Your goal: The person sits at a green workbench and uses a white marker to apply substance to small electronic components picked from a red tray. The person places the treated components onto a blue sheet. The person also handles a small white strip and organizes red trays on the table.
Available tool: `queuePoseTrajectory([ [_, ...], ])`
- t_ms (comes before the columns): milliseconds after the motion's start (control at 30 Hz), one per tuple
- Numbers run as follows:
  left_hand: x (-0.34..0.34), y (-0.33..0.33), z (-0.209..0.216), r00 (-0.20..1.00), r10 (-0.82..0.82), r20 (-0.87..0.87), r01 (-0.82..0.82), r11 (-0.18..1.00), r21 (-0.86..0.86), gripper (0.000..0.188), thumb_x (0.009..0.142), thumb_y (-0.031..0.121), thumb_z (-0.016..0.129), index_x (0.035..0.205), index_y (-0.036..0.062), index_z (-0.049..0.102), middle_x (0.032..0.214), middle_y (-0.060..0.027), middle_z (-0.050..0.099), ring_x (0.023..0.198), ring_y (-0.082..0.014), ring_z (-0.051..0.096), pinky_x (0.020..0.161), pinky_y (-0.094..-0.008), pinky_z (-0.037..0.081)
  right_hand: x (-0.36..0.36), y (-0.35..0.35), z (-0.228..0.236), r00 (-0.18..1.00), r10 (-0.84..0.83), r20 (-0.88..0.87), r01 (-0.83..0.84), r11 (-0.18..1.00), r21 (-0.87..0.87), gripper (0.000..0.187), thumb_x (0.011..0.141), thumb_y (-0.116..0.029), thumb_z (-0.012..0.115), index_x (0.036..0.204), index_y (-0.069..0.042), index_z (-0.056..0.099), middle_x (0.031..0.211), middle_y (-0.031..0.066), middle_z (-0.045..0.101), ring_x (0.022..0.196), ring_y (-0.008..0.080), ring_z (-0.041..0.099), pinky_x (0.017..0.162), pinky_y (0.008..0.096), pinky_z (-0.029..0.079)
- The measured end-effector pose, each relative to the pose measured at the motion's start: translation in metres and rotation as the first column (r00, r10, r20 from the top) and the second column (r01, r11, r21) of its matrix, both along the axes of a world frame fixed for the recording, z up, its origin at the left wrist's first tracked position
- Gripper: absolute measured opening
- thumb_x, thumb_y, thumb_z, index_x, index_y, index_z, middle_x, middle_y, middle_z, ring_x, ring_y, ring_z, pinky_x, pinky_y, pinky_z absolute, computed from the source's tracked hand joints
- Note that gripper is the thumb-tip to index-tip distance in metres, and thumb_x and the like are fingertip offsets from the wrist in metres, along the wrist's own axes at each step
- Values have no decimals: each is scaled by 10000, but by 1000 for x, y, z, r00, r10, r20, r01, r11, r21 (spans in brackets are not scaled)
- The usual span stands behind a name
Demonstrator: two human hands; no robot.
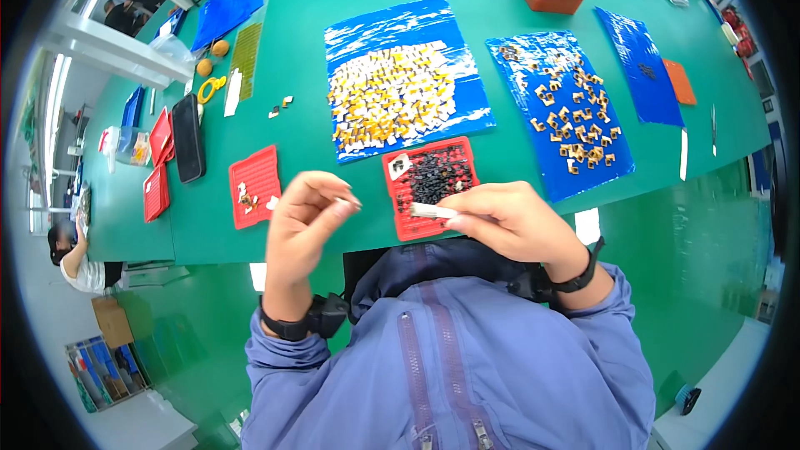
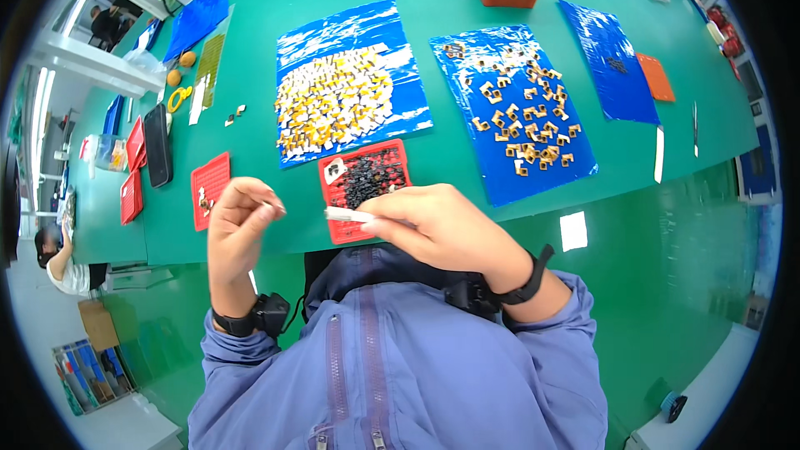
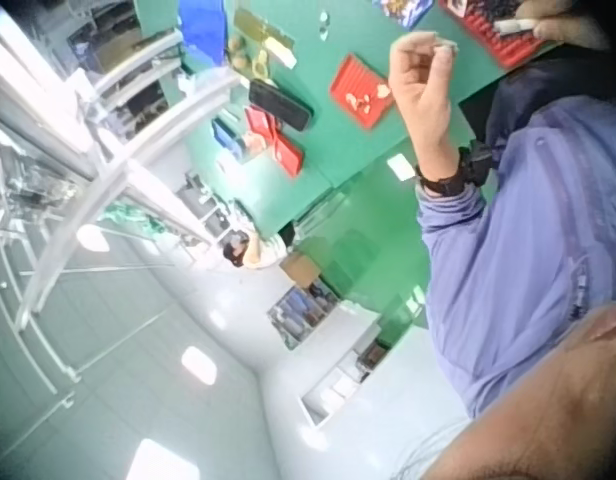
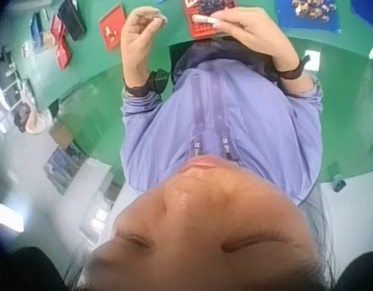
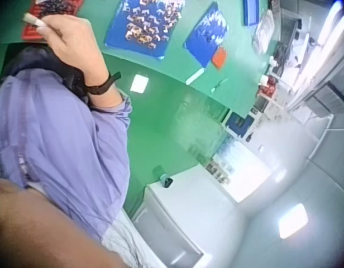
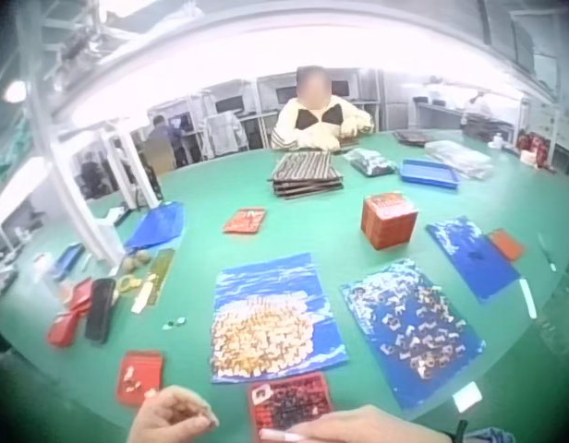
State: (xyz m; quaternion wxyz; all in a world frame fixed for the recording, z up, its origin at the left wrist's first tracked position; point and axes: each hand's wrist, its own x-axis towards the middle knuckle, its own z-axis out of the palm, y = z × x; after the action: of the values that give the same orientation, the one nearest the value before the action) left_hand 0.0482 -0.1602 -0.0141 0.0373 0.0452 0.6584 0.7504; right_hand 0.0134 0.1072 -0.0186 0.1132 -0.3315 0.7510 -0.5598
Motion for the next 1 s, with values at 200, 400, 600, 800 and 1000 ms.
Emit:
queuePoseTrajectory([
  [200,-9,38,-24,984,-155,91,88,857,507,79,836,-34,624,913,-20,612,873,-118,646,762,-145,605,692,-250,483,-10,-2,1,974,68,214,-60,997,-44,158,879,-88,614,987,4,682,783,105,678,678,124,620,600,261,474],
  [400,-8,48,-33,986,-133,105,52,827,560,81,837,-33,625,918,-33,626,880,-135,646,739,-150,614,659,-249,500,-13,2,-4,969,37,243,-31,999,-27,172,903,-131,601,937,16,683,701,77,638,596,95,542,523,254,414],
  [600,-8,52,-28,988,-19,153,-52,895,444,202,829,-47,629,1029,-24,620,894,-131,659,779,-151,643,699,-242,536,-12,4,-13,967,-16,255,43,994,-99,227,913,-214,590,877,-3,665,584,48,529,528,77,424,486,268,364],
  [800,-7,54,-30,985,-69,155,-20,861,509,219,832,-43,628,1047,-19,595,913,-136,654,785,-160,657,725,-249,553,-15,11,-12,951,27,309,-17,999,-34,171,905,-133,605,919,19,683,622,25,548,566,55,437,489,251,361],
  [1000,-9,60,-30,957,-228,177,64,766,640,80,858,-6,614,919,-16,562,854,-109,596,767,-188,651,677,-250,549,-13,13,-15,952,37,303,-9,996,-92,265,916,-215,581,780,4,644,536,21,449,512,67,354,459,277,306],
])
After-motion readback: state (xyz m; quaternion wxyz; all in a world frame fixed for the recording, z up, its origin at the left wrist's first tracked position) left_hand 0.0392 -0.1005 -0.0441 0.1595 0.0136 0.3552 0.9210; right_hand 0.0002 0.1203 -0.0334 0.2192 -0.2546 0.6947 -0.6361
